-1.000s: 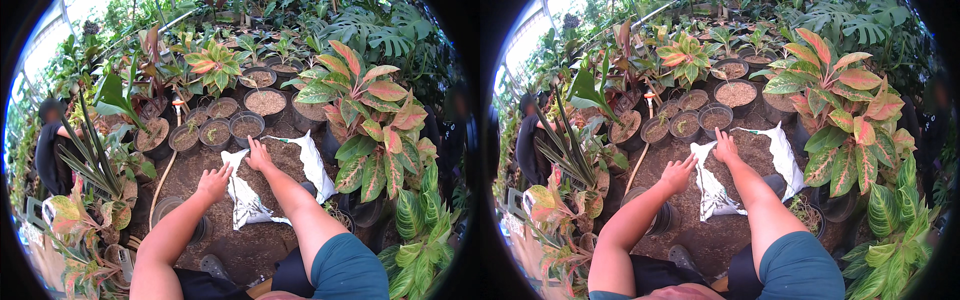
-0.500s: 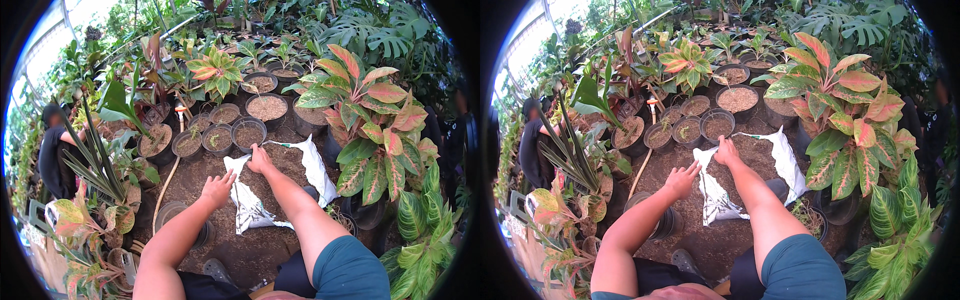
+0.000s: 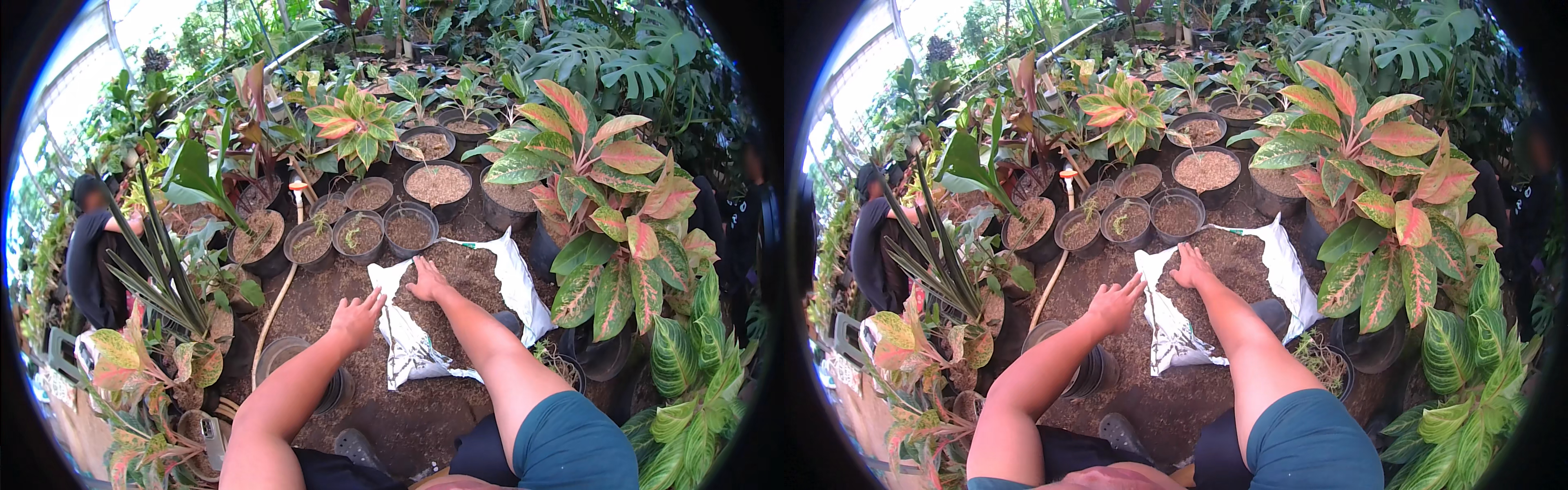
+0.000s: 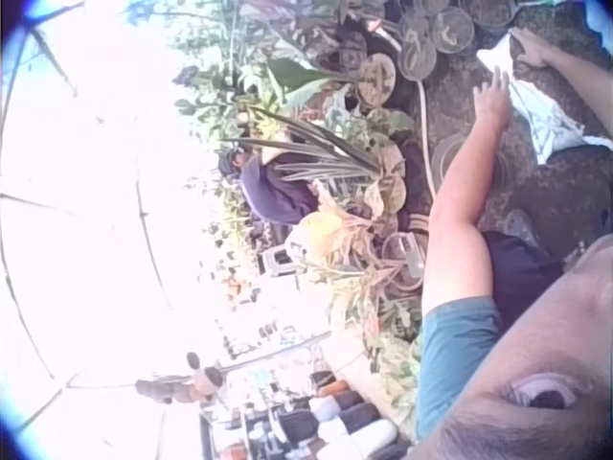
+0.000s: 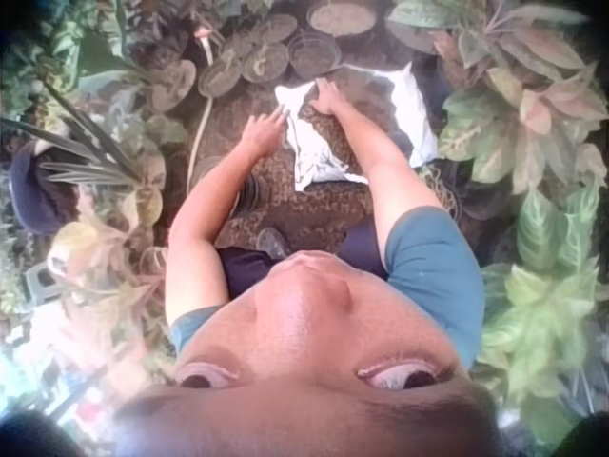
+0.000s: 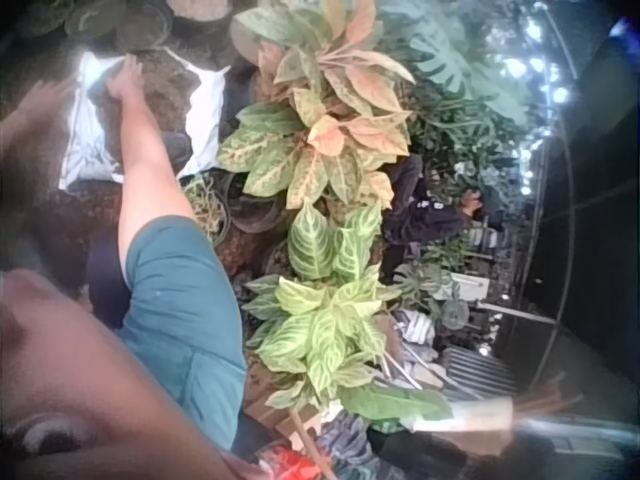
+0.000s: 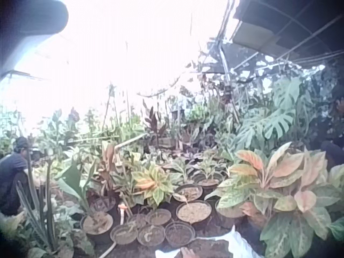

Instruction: The person transfers soil from a white bag into a small black pot using their hands and the pot itself as a scoop.

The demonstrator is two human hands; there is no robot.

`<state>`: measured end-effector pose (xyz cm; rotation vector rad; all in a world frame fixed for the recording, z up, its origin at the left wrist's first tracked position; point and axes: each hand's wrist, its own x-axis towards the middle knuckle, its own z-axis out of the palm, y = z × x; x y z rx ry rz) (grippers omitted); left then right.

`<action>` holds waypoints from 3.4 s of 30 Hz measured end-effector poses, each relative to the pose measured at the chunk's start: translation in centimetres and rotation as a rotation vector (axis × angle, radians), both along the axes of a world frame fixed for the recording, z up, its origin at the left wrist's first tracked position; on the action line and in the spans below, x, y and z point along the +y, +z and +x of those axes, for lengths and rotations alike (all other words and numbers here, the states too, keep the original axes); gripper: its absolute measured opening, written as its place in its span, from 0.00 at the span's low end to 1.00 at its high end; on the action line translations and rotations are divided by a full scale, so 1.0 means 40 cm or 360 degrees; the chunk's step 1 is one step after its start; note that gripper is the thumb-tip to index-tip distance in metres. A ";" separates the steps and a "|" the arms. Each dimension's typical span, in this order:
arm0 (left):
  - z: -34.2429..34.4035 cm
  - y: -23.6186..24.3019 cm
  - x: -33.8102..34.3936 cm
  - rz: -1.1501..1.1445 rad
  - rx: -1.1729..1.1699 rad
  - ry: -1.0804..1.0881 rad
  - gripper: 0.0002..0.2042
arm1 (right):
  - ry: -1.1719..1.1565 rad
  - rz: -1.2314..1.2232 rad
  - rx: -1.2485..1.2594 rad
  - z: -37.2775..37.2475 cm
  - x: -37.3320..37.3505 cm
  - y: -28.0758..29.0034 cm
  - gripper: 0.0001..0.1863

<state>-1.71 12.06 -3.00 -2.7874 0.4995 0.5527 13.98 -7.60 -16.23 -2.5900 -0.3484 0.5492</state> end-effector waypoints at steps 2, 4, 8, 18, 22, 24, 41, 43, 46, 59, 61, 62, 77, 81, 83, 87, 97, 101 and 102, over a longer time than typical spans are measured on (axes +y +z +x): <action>0.002 0.001 -0.004 0.0014 -0.0006 -0.0016 0.45 | 0.0005 -0.0016 -0.0039 -0.003 -0.005 0.006 0.53; 0.005 0.003 -0.008 0.0047 -0.0017 -0.0049 0.47 | 0.0019 -0.0024 -0.0081 -0.006 -0.014 0.016 0.52; 0.003 0.005 -0.006 0.0033 -0.0012 -0.0022 0.47 | 0.0058 -0.0059 -0.0142 -0.026 -0.021 0.044 0.51; -0.014 0.013 0.036 0.0023 -0.0092 0.0016 0.47 | 0.0249 -0.0111 -0.0272 -0.088 -0.063 0.113 0.46; -0.023 0.034 0.029 0.0008 -0.0161 -0.0042 0.48 | 0.0322 -0.0177 -0.0350 -0.115 -0.080 0.160 0.44; -0.037 0.006 0.043 -0.0051 -0.0208 -0.0063 0.48 | 0.0374 -0.0151 -0.0353 -0.131 -0.075 0.170 0.41; -0.174 0.044 0.059 0.0038 0.0034 -0.0184 0.48 | 0.0881 -0.0643 -0.0197 -0.340 -0.267 0.206 0.36; -0.185 0.039 0.043 0.0028 0.0075 -0.0230 0.48 | 0.0943 -0.0691 -0.0182 -0.379 -0.316 0.209 0.36; -0.189 0.062 0.019 0.0018 0.0135 -0.0259 0.48 | 0.1037 -0.0752 -0.0166 -0.436 -0.371 0.241 0.35; -0.152 0.077 -0.061 -0.0059 0.0482 -0.0160 0.54 | 0.0889 -0.0952 0.0113 -0.329 -0.419 0.409 0.28; -0.147 0.083 -0.065 -0.0056 0.0485 -0.0180 0.52 | 0.0640 -0.0885 -0.0098 -0.293 -0.426 0.388 0.28; -0.150 0.085 -0.064 -0.0056 0.0479 -0.0186 0.50 | 0.0524 -0.0831 -0.0205 -0.277 -0.415 0.384 0.28; -0.174 0.036 -0.123 0.0162 0.0673 -0.0355 0.27 | -0.0107 -0.0197 -0.0552 -0.708 -0.214 0.009 0.25; -0.202 0.013 -0.107 0.0172 0.0723 -0.0368 0.25 | -0.0237 -0.0306 -0.0518 -0.691 -0.200 0.028 0.20; -0.199 0.001 -0.103 0.0211 0.0733 -0.0376 0.25 | -0.0270 -0.0315 -0.0521 -0.679 -0.223 0.025 0.15; -0.190 0.008 -0.109 0.0211 0.0689 -0.0386 0.26 | -0.0130 -0.0275 -0.0493 -0.675 -0.241 0.007 0.10; -0.190 0.005 -0.106 0.0027 0.0601 -0.0343 0.25 | 0.0364 -0.0282 -0.0227 -0.690 -0.215 0.093 0.09; -0.173 -0.029 -0.138 0.0045 0.0610 -0.0363 0.25 | 0.0780 -0.0857 -0.0286 -0.622 -0.220 0.226 0.08; -0.172 -0.032 -0.142 0.0050 0.0618 -0.0337 0.25 | 0.0770 -0.0941 -0.0282 -0.606 -0.224 0.261 0.09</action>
